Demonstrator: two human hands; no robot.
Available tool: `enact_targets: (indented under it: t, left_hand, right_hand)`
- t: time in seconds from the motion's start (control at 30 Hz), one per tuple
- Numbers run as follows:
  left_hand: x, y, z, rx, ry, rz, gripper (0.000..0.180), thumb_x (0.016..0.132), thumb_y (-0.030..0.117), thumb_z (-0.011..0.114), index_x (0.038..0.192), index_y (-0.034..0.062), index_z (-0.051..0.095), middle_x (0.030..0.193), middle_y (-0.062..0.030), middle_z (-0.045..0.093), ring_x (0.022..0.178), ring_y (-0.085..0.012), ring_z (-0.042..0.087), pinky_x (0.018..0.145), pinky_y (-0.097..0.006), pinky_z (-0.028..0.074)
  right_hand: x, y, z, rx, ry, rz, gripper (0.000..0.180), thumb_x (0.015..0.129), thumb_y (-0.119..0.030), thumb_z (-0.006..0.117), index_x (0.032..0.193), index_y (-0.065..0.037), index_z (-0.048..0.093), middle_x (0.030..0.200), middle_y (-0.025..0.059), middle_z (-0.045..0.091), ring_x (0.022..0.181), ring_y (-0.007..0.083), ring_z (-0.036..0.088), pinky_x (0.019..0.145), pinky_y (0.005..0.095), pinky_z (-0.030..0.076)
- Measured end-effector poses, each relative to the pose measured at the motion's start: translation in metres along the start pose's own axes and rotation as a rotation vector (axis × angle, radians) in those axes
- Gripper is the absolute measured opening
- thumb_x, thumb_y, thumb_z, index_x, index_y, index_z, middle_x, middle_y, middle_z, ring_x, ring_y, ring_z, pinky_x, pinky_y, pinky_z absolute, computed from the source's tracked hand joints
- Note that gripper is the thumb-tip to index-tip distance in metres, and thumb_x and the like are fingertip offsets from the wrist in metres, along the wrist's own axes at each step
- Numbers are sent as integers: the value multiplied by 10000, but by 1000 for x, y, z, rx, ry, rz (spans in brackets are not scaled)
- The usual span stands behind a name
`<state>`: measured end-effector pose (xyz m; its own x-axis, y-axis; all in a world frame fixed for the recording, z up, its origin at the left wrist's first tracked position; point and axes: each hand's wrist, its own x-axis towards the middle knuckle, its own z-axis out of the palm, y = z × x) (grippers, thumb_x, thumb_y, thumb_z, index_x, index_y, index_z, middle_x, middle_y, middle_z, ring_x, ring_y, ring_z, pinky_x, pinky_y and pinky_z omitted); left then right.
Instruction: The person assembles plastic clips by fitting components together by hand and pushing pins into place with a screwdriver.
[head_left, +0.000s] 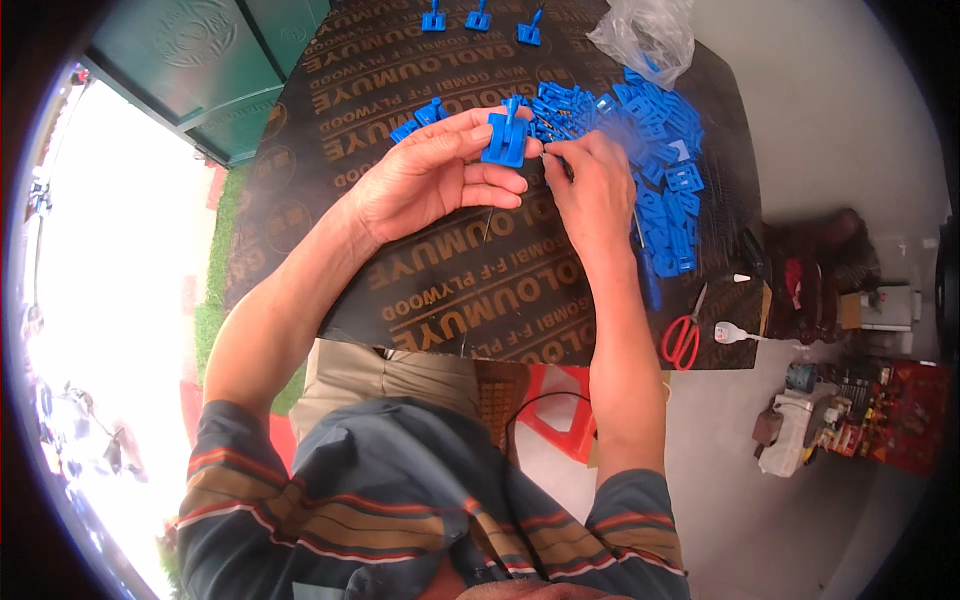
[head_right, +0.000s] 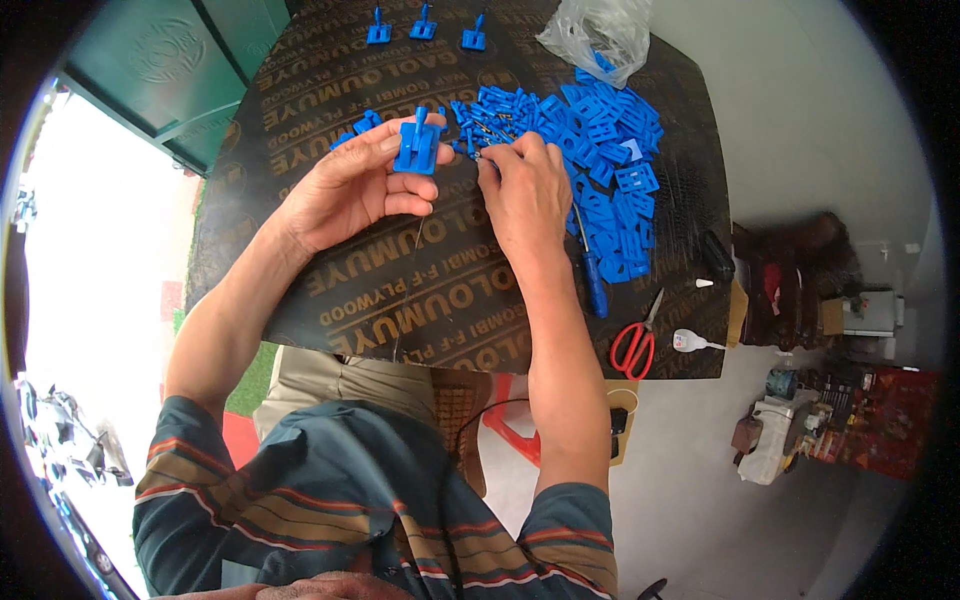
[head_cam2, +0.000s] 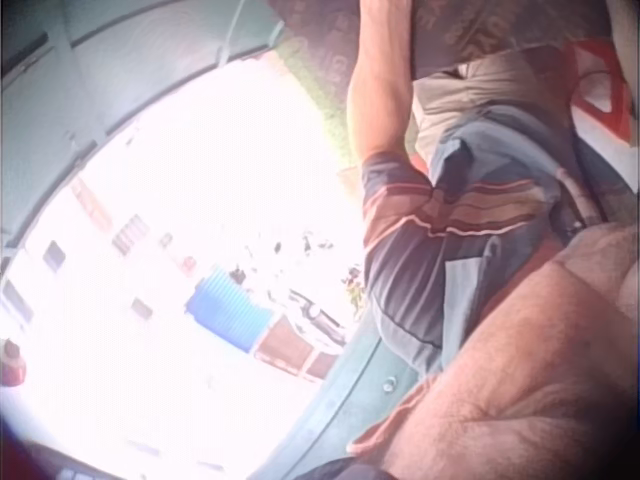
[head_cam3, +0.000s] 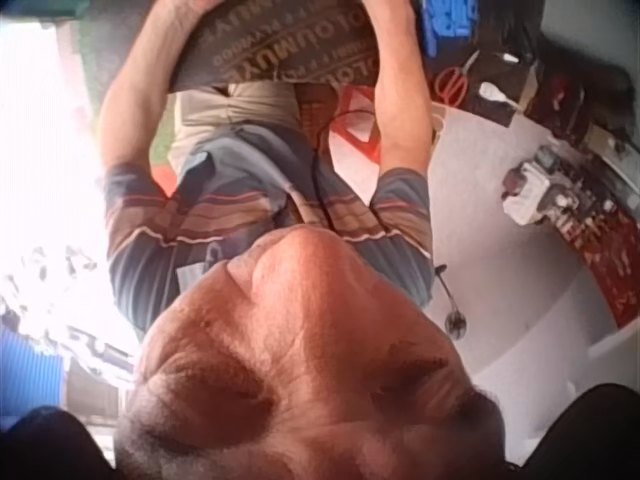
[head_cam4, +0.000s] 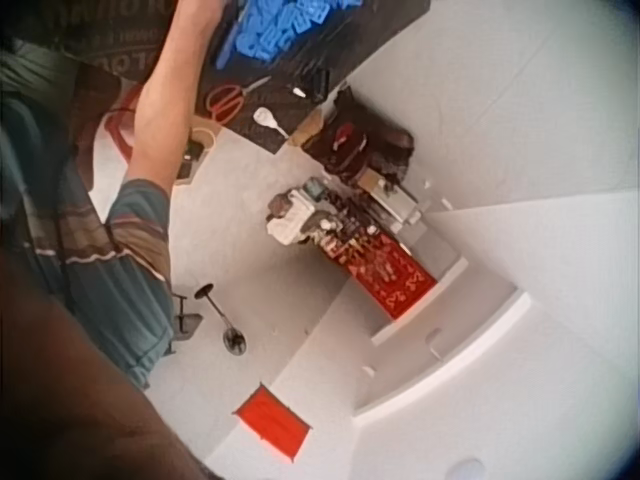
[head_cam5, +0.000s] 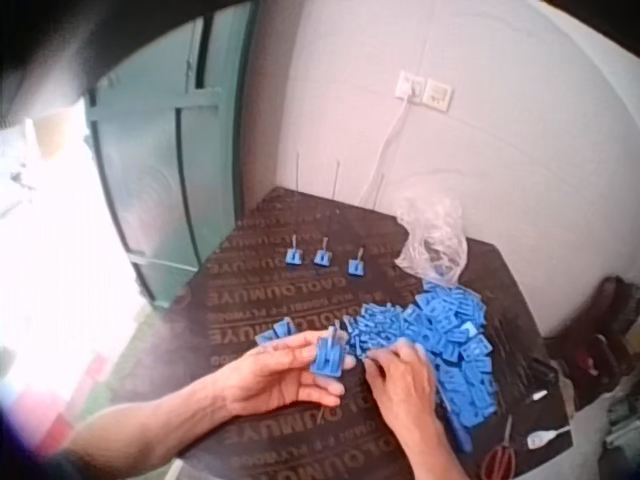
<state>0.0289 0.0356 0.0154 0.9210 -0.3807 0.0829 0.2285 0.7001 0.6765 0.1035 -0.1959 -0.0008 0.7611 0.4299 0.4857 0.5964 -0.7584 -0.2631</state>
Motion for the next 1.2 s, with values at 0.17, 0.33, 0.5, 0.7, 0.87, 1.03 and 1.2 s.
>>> enact_targets:
  t: [0.17, 0.33, 0.5, 0.7, 0.87, 1.03, 1.2]
  left_hand:
    - [-2, 3, -3, -107, -57, -28, 671, 1101, 327, 612, 1637, 15, 356, 1374, -163, 660, 1027, -220, 720, 935, -386, 628]
    - [-1, 3, -6, -217, -133, -52, 565, 1138, 291, 516, 1606, -10, 413, 1374, -163, 680, 1018, -221, 727, 967, -414, 607]
    - [-2, 3, -4, -222, -48, -78, 590, 1111, 294, 550, 1607, 12, 402, 1294, -153, 689, 959, -231, 677, 871, -396, 611]
    - [0, 2, -4, -147, -1, -59, 529, 1120, 292, 552, 1572, 37, 448, 1324, -175, 683, 960, -218, 679, 875, -392, 609]
    - [2, -2, -4, -105, 3, 8, 442, 1132, 208, 554, 1543, 59, 492, 1391, -194, 681, 1017, -203, 745, 994, -390, 612]
    - [3, -7, -5, -2, 65, 9, 471, 1116, 187, 603, 1563, 85, 492, 1413, -179, 670, 1055, -194, 744, 1010, -379, 614]
    - [2, -10, 1, 80, 182, 29, 399, 1079, 67, 642, 1465, 48, 546, 1327, -140, 704, 1072, -269, 768, 1020, -445, 636]
  right_hand:
    - [0, -2, 1, 7, 17, -15, 77, 902, -135, 811, 957, -93, 777, 979, 89, 646, 970, 320, 634, 828, 453, 536]
    - [0, 1, 3, -8, 17, -19, 94, 912, -120, 796, 963, -89, 724, 979, 94, 639, 968, 330, 633, 822, 461, 535]
    - [4, -1, 0, 59, 104, 5, 104, 934, -123, 781, 984, -89, 696, 990, 103, 639, 964, 336, 632, 825, 471, 531]
    - [7, -1, -5, 73, 178, -35, 104, 946, -125, 778, 978, -85, 689, 964, 91, 644, 956, 345, 634, 857, 482, 529]
    - [7, -15, -11, 418, 91, 146, 96, 986, -120, 762, 1027, -58, 701, 954, 69, 708, 901, 247, 681, 832, 375, 548]
    - [3, -19, -4, 868, 19, 267, 133, 1044, -158, 740, 1092, -38, 710, 958, 24, 733, 863, 100, 667, 786, 265, 528]
    - [3, -23, -8, 1002, -25, 356, 179, 1072, -196, 720, 1107, -22, 705, 969, -9, 710, 858, 57, 615, 769, 244, 509]
